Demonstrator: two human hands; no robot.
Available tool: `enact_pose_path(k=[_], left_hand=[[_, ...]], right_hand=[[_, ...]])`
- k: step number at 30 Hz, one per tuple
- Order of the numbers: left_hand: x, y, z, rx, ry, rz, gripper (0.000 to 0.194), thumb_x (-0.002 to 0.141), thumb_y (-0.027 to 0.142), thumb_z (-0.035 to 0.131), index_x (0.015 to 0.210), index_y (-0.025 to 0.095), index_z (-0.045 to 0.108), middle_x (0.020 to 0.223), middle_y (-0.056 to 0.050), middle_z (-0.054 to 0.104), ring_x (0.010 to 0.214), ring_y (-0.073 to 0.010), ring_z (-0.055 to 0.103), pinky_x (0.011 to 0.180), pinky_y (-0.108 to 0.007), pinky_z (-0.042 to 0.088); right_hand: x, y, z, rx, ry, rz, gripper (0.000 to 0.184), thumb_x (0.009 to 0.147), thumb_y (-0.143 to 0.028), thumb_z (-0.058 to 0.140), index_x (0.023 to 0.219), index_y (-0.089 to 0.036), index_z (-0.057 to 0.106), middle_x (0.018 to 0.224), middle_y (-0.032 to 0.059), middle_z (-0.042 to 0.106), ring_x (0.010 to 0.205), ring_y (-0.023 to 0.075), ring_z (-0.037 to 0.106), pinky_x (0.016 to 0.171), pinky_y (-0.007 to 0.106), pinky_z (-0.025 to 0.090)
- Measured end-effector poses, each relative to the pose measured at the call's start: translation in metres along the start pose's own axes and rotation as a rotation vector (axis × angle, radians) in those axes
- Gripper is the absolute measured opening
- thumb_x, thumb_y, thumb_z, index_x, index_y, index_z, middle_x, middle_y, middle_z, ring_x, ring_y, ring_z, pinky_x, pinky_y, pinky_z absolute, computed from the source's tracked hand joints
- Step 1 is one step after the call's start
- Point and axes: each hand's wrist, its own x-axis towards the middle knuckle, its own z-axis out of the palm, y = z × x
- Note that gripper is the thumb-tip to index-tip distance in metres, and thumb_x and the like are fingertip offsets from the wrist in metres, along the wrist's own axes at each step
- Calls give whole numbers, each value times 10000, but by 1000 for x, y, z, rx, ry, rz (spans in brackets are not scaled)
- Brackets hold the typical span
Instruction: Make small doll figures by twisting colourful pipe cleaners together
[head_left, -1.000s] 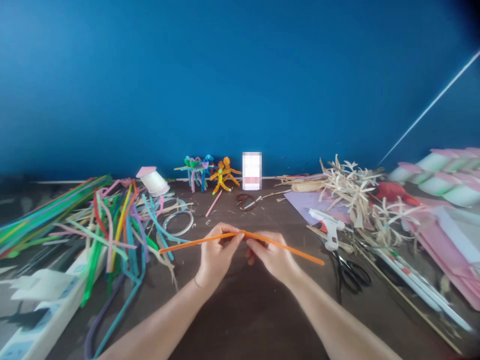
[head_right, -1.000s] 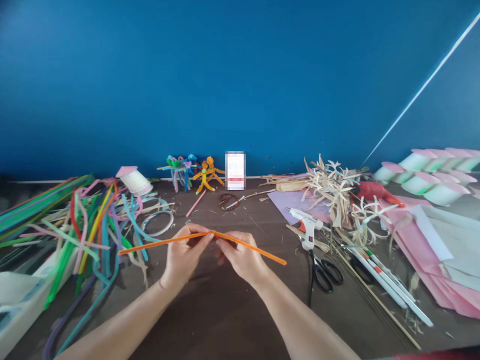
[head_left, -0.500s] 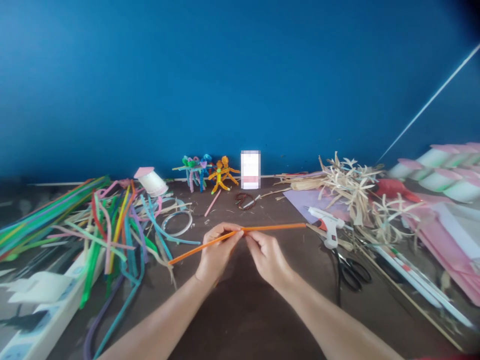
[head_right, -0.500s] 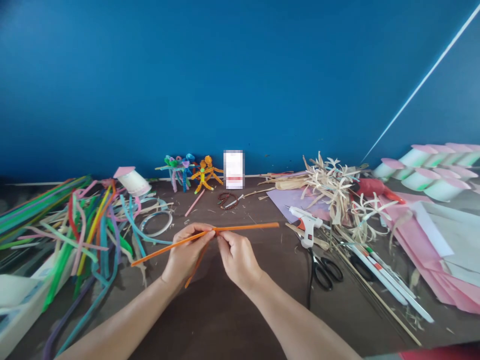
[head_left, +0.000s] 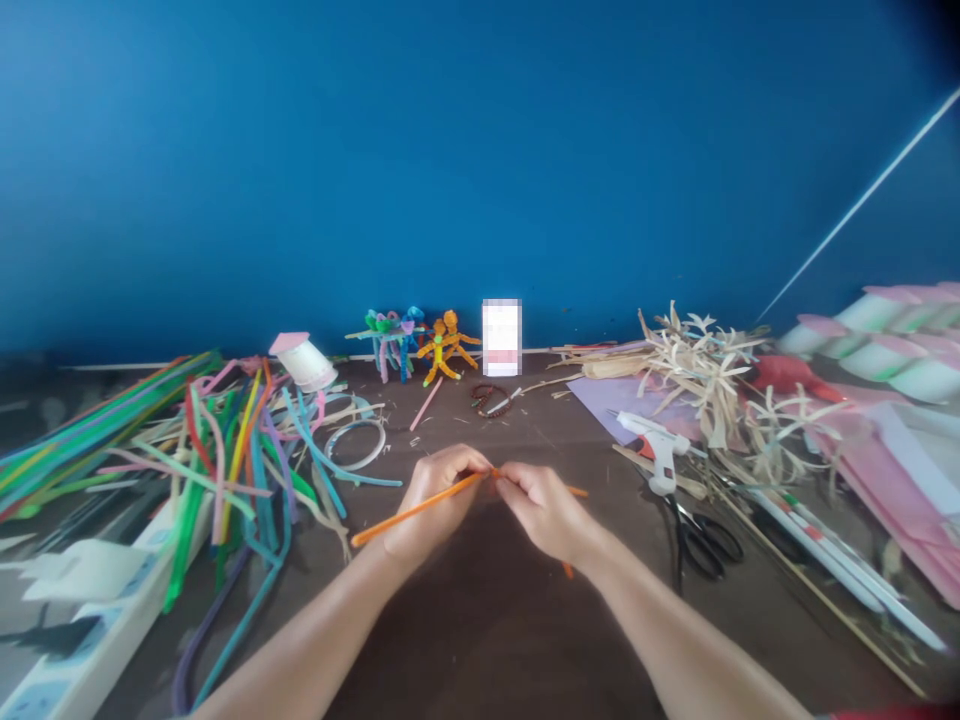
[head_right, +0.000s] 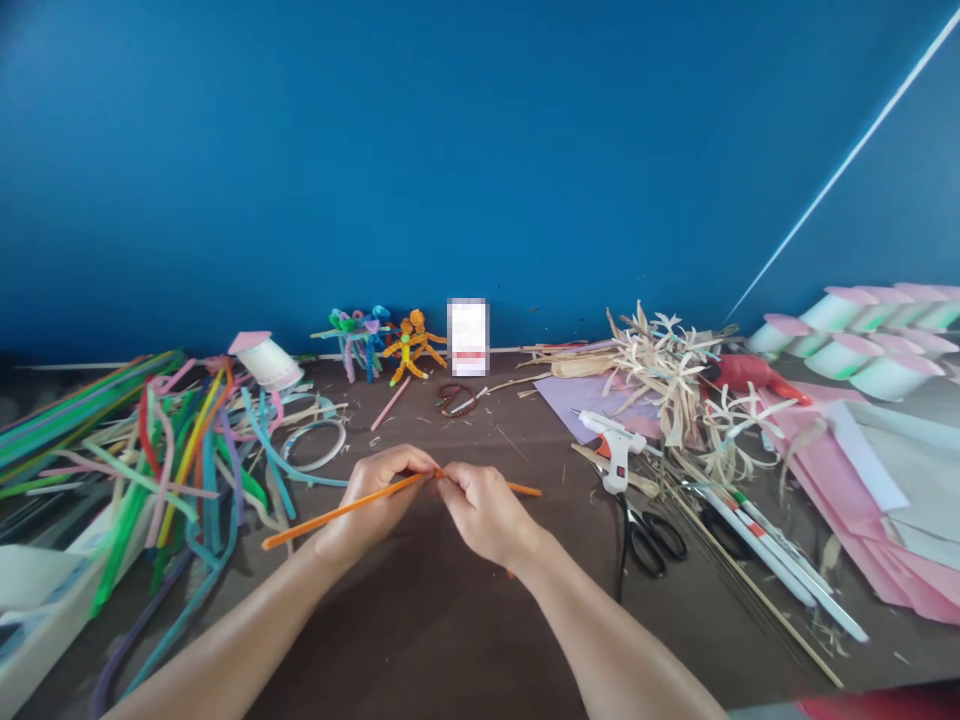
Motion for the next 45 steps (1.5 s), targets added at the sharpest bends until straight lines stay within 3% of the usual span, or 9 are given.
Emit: enact_pose_path(k=[5, 9, 12, 17, 23, 27, 33, 38, 45], left_hand=[[3, 8, -12, 122, -331, 129, 130, 748, 139, 501, 664, 150, 599, 694, -27, 612, 637, -127, 543, 608, -216, 387], [4, 14, -20, -46, -462, -10, 82, 694, 95, 544, 636, 137, 585, 669, -19, 608, 627, -120, 550, 589, -207, 394], [3, 12, -20, -327, -463, -148, 85, 668, 135, 620, 603, 124, 566, 675, -28, 607, 636, -122, 553, 591, -214, 409], [1, 0, -6, -660, -272, -346, 163, 611, 171, 703, 617, 121, 548, 633, 4, 577, 556, -76, 504, 533, -187, 380], [1, -5, 5, -729, -174, -509, 207, 622, 233, 703, 737, 132, 563, 568, 32, 561, 497, -75, 508, 511, -199, 407], [2, -5, 5, -616, -206, -573, 256, 648, 317, 682, 757, 104, 592, 616, -3, 599, 501, -83, 529, 522, -215, 429], [1, -1, 3, -605, -377, -684, 313, 712, 418, 590, 702, 105, 584, 613, -46, 639, 437, -85, 527, 438, -194, 370], [2, 0, 0, -492, -448, -577, 221, 687, 311, 616, 669, 92, 631, 596, -38, 626, 443, -73, 486, 460, -198, 353], [3, -6, -2, -232, -446, -485, 309, 761, 364, 500, 672, 103, 639, 509, -9, 559, 452, -90, 456, 473, -204, 328]], right_hand=[[2, -2, -18, 126, -170, 158, 217, 798, -190, 441, 645, -139, 586, 513, -44, 469, 487, 72, 427, 473, 179, 310], [3, -1, -22, 335, -285, 408, 190, 761, -234, 468, 633, -148, 578, 412, -86, 338, 314, 38, 264, 331, 180, 202], [3, 3, -21, 547, -354, 487, 180, 727, -282, 509, 617, -154, 573, 385, -103, 293, 289, 30, 200, 302, 176, 184], [4, 12, -17, 580, -205, 390, 170, 706, -312, 579, 664, -148, 592, 417, -90, 351, 338, 30, 267, 333, 160, 229], [6, 13, -12, 454, 97, 101, 157, 716, -280, 624, 829, -172, 609, 698, -2, 592, 628, 116, 551, 568, 220, 433], [6, 14, -10, 381, 35, 60, 110, 747, -257, 586, 787, -160, 619, 733, 28, 630, 696, 149, 588, 650, 258, 458], [6, 14, -11, 274, 59, 58, 56, 716, -196, 584, 758, -158, 581, 669, -5, 592, 608, 114, 552, 575, 216, 435], [4, 9, -13, 204, 45, 39, 20, 740, -184, 551, 736, -167, 561, 637, -14, 589, 593, 112, 546, 570, 212, 427], [2, 14, -12, 115, -41, 49, 69, 732, -137, 524, 760, -168, 579, 684, -3, 635, 639, 118, 582, 589, 201, 441]])
